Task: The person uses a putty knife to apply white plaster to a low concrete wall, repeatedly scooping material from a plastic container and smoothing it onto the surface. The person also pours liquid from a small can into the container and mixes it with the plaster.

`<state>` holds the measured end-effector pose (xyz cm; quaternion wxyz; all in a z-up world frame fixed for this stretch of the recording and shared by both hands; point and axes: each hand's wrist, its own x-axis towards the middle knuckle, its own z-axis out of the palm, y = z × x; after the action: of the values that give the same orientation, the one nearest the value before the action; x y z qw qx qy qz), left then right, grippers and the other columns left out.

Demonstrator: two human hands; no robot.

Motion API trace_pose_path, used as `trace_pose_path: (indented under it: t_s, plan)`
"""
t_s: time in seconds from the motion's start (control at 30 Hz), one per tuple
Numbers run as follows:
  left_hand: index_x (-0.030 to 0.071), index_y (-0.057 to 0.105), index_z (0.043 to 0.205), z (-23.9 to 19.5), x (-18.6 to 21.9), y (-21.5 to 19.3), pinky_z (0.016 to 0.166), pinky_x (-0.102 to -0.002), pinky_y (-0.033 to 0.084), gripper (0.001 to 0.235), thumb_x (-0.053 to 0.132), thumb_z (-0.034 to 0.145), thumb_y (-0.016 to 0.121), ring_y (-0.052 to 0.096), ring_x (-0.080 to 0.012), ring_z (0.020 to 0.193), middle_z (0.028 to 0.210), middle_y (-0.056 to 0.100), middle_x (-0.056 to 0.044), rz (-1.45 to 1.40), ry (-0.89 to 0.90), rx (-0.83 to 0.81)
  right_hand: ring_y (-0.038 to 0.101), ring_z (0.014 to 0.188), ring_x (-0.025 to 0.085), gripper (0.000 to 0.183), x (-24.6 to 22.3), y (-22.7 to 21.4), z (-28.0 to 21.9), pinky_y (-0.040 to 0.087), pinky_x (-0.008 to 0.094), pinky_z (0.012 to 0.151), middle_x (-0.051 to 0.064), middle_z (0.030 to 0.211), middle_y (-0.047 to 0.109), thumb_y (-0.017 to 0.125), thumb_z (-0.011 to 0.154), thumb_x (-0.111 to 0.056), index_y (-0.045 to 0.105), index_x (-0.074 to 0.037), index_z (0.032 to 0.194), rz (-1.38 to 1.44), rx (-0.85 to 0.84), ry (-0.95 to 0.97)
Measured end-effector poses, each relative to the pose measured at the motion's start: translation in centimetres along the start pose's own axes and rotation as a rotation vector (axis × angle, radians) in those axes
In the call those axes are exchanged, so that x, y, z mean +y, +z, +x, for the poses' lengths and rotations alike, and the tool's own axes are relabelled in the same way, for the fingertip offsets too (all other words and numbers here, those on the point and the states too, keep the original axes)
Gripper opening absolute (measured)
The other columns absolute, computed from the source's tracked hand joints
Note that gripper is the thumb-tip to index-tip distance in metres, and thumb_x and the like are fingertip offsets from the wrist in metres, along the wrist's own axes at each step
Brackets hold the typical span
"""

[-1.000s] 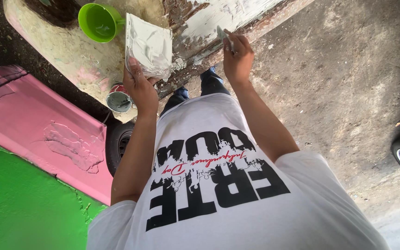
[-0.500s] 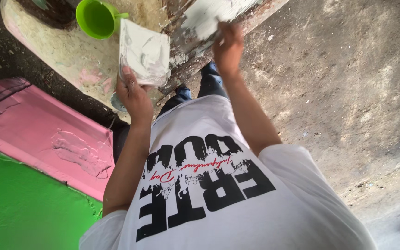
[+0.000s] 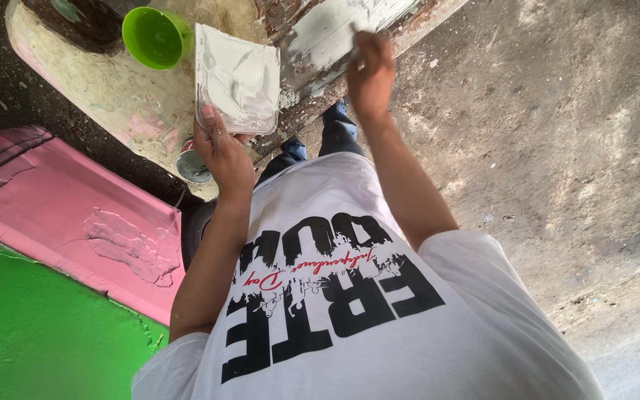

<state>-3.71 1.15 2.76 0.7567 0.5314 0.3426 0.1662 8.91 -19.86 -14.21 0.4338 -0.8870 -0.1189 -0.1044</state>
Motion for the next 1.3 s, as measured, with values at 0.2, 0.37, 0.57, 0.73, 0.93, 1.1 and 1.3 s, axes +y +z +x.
trace_pose_path:
  t_s: [0.2,0.37,0.57,0.73,0.93,1.1,1.3]
  plan:
    - [-0.004,0.048,0.141,0.0,0.2,2.0,0.089,-0.042,0.069,0.053,0.039,0.111,0.048,0.071,-0.0260,0.117,0.135,0.061,-0.020,-0.007,0.036,-0.013,0.067,0.089,0.025,0.019,-0.7,3.5,-1.1,0.065,0.025,0.073,0.020,0.105,0.066,0.069,0.091,0.003,0.068,0.007,0.109,-0.099,-0.237,-0.182]
    - [-0.003,0.052,0.140,0.2,0.2,3.0,0.077,-0.036,0.065,0.053,0.042,0.112,0.050,0.070,-0.0218,0.107,0.130,0.064,-0.018,0.018,0.049,0.019,0.067,0.097,0.024,0.041,-4.8,3.1,-4.9,0.065,0.029,0.082,0.009,0.109,0.068,0.063,0.086,0.010,0.068,-0.008,0.123,0.110,-0.278,-0.274]
    - [-0.001,0.054,0.138,0.5,-0.4,3.6,0.071,-0.032,0.060,0.052,0.044,0.113,0.051,0.069,-0.0185,0.102,0.126,0.066,-0.015,0.049,0.033,0.065,0.066,0.087,0.017,0.051,3.8,1.4,4.1,0.062,0.021,0.069,0.009,0.108,0.069,0.056,0.085,0.019,0.071,-0.006,0.127,-0.108,-0.086,-0.132]
    - [0.002,0.055,0.136,1.2,-0.5,4.5,0.072,-0.032,0.063,0.051,0.045,0.109,0.051,0.071,-0.0180,0.103,0.128,0.067,-0.012,0.047,0.011,0.091,0.069,0.094,0.022,0.041,-1.6,4.6,0.3,0.064,0.019,0.064,0.015,0.114,0.068,0.056,0.083,0.021,0.069,0.003,0.118,0.074,-0.279,-0.253]
    - [0.001,0.055,0.138,2.0,0.0,4.7,0.076,-0.035,0.061,0.051,0.045,0.112,0.053,0.069,-0.0204,0.105,0.130,0.065,-0.015,0.011,0.038,0.121,0.069,0.083,0.019,0.037,-0.3,2.4,3.1,0.065,0.024,0.068,0.008,0.107,0.066,0.063,0.087,0.015,0.072,-0.001,0.119,0.110,-0.124,-0.124]
    - [0.001,0.055,0.137,1.9,-0.3,4.7,0.087,-0.042,0.066,0.053,0.046,0.109,0.053,0.069,-0.0225,0.116,0.135,0.064,-0.014,-0.016,0.046,0.099,0.071,0.081,0.018,0.037,0.5,4.4,5.5,0.061,0.024,0.065,0.012,0.119,0.064,0.056,0.088,0.017,0.070,-0.001,0.118,0.056,-0.199,-0.009]
    - [0.001,0.060,0.134,2.2,-0.4,4.6,0.064,-0.026,0.046,0.051,0.047,0.112,0.055,0.058,-0.0116,0.086,0.112,0.066,-0.008,0.018,0.059,0.116,0.068,0.093,0.023,0.033,-4.8,3.6,0.1,0.064,0.029,0.076,0.005,0.115,0.061,0.071,0.083,0.002,0.072,-0.006,0.114,0.239,-0.252,-0.308]
